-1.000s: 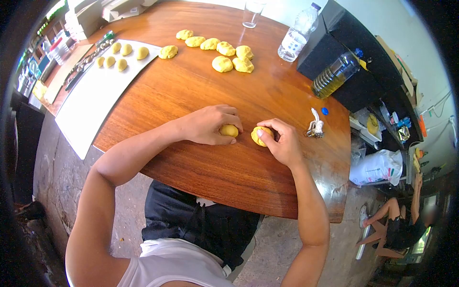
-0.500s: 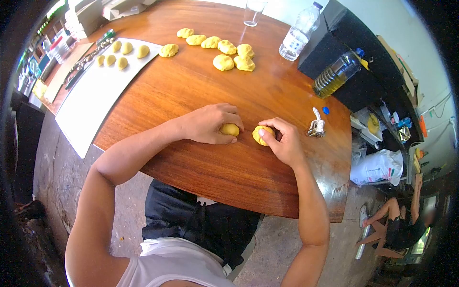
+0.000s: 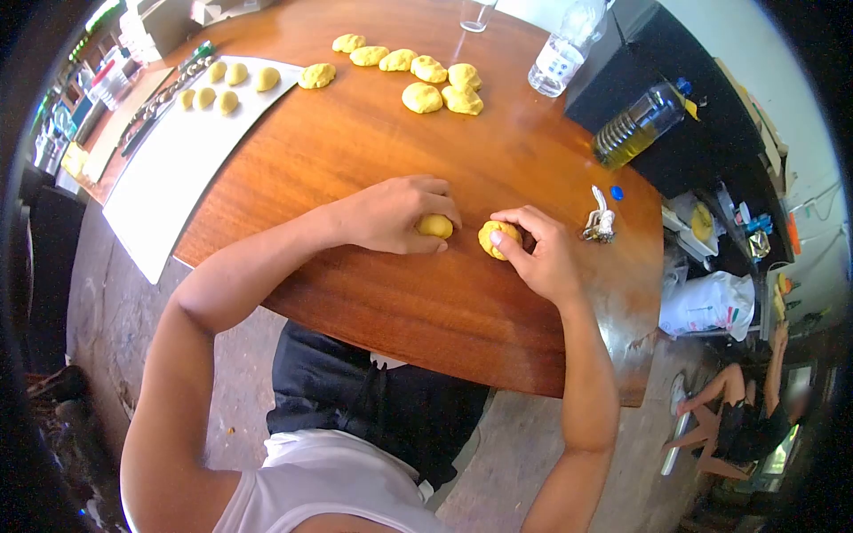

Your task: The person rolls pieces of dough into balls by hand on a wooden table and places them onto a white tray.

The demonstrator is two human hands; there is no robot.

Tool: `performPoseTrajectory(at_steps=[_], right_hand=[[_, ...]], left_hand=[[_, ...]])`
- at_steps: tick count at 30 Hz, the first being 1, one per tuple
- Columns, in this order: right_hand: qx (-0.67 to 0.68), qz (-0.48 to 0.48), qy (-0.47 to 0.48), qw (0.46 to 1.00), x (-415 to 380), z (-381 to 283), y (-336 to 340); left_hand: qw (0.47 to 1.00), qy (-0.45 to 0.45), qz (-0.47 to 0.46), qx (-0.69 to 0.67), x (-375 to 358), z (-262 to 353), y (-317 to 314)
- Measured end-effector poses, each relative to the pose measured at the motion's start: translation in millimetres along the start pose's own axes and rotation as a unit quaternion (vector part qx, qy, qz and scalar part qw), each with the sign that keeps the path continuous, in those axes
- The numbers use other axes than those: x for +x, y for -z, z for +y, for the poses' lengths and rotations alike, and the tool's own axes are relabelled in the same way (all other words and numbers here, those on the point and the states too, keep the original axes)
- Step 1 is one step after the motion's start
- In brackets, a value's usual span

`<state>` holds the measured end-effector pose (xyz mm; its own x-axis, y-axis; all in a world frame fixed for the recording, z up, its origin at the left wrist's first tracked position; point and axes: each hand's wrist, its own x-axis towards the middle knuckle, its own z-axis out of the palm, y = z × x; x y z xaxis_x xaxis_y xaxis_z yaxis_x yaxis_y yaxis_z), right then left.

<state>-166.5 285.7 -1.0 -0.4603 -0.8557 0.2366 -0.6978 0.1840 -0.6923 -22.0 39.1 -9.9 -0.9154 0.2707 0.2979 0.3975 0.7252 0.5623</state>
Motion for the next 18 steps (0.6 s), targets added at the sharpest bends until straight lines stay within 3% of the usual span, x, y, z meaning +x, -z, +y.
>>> performPoseTrajectory(at_steps=[18], right_hand=[[-0.06,-0.016,0.027,0.998,-15,-25,7]], left_hand=[[1.0,-0.004,0.011,0.021,-2,-1,-2]])
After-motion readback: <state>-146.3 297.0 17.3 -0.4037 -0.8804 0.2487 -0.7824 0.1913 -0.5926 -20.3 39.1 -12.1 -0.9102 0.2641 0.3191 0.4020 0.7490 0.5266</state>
